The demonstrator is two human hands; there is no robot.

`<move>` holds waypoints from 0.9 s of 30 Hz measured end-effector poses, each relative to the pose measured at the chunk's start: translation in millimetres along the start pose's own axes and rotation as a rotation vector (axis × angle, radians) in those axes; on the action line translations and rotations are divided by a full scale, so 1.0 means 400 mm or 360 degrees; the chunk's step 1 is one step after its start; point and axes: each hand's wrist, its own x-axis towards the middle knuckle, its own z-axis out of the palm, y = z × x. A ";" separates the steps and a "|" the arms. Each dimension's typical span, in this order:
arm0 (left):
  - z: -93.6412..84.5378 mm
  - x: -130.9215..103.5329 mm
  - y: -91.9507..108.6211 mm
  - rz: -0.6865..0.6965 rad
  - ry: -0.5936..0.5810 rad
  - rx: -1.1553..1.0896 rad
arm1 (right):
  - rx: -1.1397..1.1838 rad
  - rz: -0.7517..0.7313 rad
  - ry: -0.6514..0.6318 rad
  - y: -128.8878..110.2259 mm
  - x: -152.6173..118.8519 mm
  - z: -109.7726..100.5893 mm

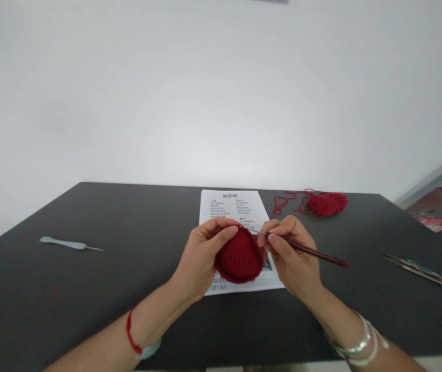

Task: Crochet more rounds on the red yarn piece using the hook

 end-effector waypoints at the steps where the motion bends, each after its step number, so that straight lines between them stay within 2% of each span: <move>1: -0.001 0.001 0.000 -0.0002 -0.0006 -0.0009 | 0.0011 0.0001 -0.0013 0.002 0.000 -0.003; 14: -0.004 0.008 -0.006 0.0037 0.0040 0.0067 | -0.0125 -0.0066 -0.0078 0.006 -0.006 -0.018; 27: -0.006 0.010 -0.007 0.0054 -0.0027 0.0004 | -0.0130 -0.0091 -0.0078 0.002 -0.006 -0.017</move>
